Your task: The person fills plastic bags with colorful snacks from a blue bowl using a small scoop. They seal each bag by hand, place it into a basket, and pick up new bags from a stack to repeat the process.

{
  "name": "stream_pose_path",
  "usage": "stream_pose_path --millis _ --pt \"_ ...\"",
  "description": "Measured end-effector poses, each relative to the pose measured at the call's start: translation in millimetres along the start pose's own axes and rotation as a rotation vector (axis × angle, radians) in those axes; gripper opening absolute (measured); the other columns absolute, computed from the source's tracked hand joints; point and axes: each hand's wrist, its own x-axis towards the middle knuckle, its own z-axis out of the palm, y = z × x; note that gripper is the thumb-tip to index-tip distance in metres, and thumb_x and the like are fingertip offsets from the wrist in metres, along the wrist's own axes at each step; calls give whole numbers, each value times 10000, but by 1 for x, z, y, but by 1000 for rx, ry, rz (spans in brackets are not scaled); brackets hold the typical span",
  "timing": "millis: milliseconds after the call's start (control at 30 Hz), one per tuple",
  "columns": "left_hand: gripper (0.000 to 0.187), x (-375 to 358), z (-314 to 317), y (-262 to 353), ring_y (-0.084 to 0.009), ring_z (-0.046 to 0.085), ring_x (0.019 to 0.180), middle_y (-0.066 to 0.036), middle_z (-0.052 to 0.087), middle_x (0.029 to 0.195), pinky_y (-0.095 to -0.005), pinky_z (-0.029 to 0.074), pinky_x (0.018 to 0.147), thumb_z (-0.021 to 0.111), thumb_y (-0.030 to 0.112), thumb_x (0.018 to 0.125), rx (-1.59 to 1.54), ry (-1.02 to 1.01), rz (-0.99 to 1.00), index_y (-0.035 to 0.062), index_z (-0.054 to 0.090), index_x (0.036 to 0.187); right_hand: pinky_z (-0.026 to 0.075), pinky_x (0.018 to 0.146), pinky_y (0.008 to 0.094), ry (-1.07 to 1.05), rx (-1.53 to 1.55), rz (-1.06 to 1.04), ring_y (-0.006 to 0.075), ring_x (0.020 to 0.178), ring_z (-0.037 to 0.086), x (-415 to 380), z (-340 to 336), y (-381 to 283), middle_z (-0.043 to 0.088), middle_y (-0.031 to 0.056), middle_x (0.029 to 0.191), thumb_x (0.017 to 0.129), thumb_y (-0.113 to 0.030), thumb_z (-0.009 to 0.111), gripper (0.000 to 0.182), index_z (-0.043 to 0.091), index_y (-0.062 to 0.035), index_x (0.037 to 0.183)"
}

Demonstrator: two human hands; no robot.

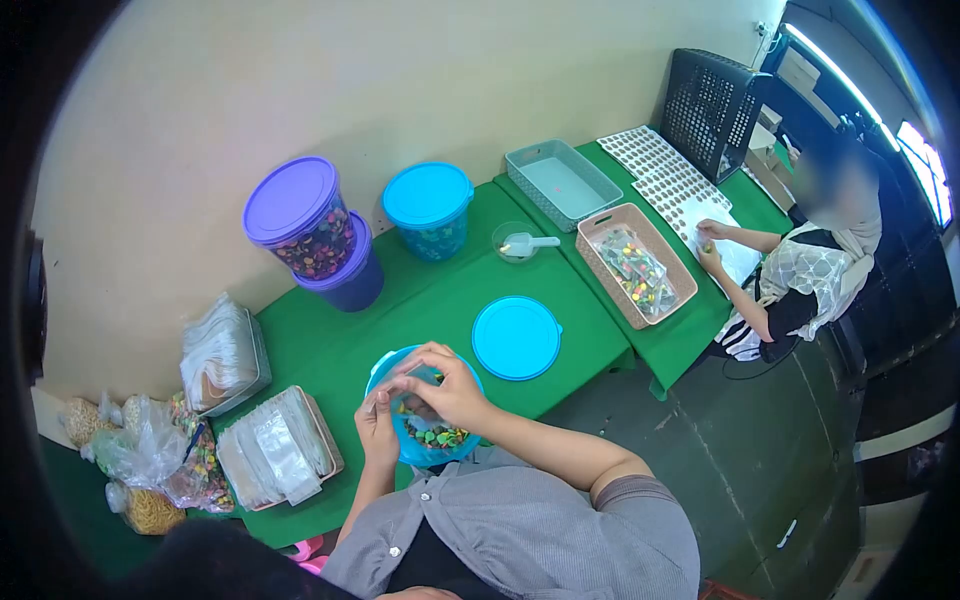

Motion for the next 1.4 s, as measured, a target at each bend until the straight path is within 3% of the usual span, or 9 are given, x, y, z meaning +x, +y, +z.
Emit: stream_pose_path --millis 200,400,533,633,700,767,1000,1233,1400 --pt "470 5 6 2 -216 619 1066 -153 657 1172 -341 451 963 397 343 1044 -4 -91 27 -35 604 1234 437 865 315 -131 298 301 155 935 569 1 -15 -4 636 49 928 934 -231 624 228 723 -29 971" --pt "456 -1 18 -22 -174 637 964 -92 630 1045 -303 530 826 705 21 851 -120 -178 -155 25 487 1251 477 851 295 -139 558 356 126 928 599 6 -27 4 638 53 1096 1001 -297 524 332 652 -15 1121" --pt "452 4 19 -24 -194 640 968 -110 632 1084 -328 545 834 710 48 854 -352 -86 -188 17 487 1246 471 905 315 -185 474 388 144 1013 605 -4 -24 5 625 72 1165 985 -288 558 392 553 -7 1258" --pt "433 12 9 -32 -216 645 979 -126 626 1132 -360 550 853 716 63 857 -395 31 -164 8 496 1226 508 755 253 -188 -134 -160 119 985 610 -21 -21 31 660 62 1042 931 -215 654 450 495 -37 1312" --pt "410 12 3 -40 -229 639 1023 -149 619 1164 -377 539 872 718 81 863 -478 88 -216 5 506 1206 517 738 247 -381 420 463 106 914 624 -32 -32 49 656 68 1033 876 -130 713 415 528 -20 1231" --pt "411 10 12 -41 -234 618 1079 -141 608 1191 -396 515 913 697 121 890 -521 112 -225 14 508 1238 520 742 261 -361 475 505 110 852 632 -29 -43 54 657 69 1018 866 -75 709 340 549 -13 1159" --pt "585 18 20 -27 -290 544 1221 -200 491 1376 -405 452 1019 577 157 962 -496 20 -317 56 286 1459 488 676 226 187 379 388 75 772 599 6 -109 76 652 10 942 925 -194 652 228 603 -48 1094" --pt "506 18 -45 -43 -237 603 1097 -176 543 1296 -380 470 983 574 184 954 -383 270 -180 59 374 1401 433 473 235 935 138 364 85 649 564 43 -354 221 563 -7 764 952 -257 613 213 608 -46 979" --pt "447 7 -105 -57 -209 612 1027 -155 568 1223 -372 470 978 555 190 968 -297 527 -104 60 403 1367 536 591 320 1018 298 614 247 867 656 56 -444 261 594 105 1008 995 -224 510 345 495 12 1246"
